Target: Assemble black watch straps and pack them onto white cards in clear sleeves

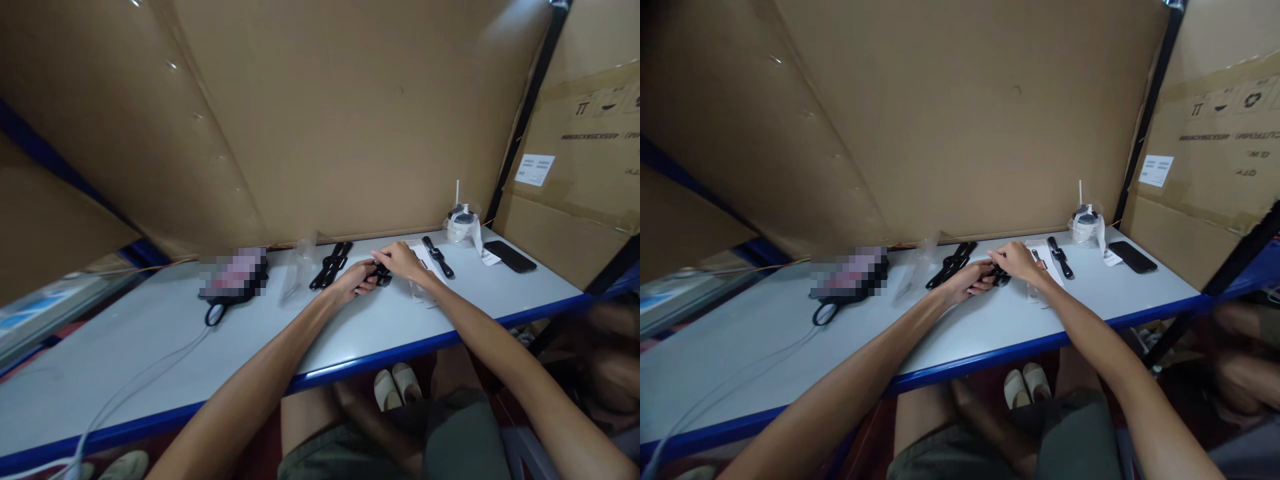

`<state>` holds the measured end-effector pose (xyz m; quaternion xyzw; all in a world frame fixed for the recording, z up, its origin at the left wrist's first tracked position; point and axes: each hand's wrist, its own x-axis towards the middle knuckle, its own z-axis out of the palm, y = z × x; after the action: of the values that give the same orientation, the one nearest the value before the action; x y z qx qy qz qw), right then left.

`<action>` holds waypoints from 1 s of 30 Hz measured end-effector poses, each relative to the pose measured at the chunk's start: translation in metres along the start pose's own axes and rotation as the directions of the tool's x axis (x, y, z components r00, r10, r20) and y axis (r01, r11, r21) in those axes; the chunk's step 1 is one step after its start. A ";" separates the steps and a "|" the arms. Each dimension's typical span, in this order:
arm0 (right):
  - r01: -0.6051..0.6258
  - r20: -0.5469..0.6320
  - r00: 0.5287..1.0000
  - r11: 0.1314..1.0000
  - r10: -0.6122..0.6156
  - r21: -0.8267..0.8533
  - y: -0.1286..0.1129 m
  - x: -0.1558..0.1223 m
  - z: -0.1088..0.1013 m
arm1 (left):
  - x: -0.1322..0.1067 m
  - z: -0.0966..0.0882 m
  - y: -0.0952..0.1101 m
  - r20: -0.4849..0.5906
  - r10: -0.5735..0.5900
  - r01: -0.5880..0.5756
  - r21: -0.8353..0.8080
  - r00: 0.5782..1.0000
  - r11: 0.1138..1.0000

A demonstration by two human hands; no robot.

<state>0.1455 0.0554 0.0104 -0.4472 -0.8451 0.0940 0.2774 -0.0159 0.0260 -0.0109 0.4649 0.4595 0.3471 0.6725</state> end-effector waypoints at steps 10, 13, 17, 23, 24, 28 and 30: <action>0.011 -0.075 0.997 0.995 -0.018 -0.096 0.011 0.003 0.007 | 0.001 -0.003 -0.002 0.022 0.009 -0.009 -0.010 1.000 1.000; -0.009 -0.078 0.997 0.993 0.000 -0.114 0.012 0.003 0.007 | 0.001 -0.003 -0.002 0.021 0.010 -0.010 -0.003 1.000 1.000; -0.017 -0.036 0.999 0.997 0.015 -0.078 0.005 0.002 0.005 | 0.001 -0.003 -0.002 0.024 0.015 -0.015 0.005 1.000 1.000; 0.014 -0.029 0.999 0.999 -0.015 -0.044 0.003 0.000 0.003 | 0.001 -0.002 -0.002 0.013 0.006 -0.007 0.015 1.000 1.000; 0.010 -0.042 0.999 0.998 -0.013 -0.062 0.004 0.000 0.003 | 0.000 -0.001 -0.002 0.012 0.006 -0.007 0.014 1.000 1.000; -0.033 -0.060 0.998 0.994 0.027 -0.106 0.008 0.001 0.004 | 0.001 -0.002 -0.002 0.006 0.016 -0.016 0.009 1.000 1.000; -0.017 -0.026 1.000 0.997 0.015 -0.080 0.007 0.001 0.005 | 0.002 -0.002 -0.003 0.006 0.015 -0.015 0.011 1.000 1.000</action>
<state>0.1470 0.0608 0.0042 -0.4658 -0.8410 0.0567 0.2693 -0.0170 0.0276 -0.0144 0.4729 0.4560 0.3483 0.6687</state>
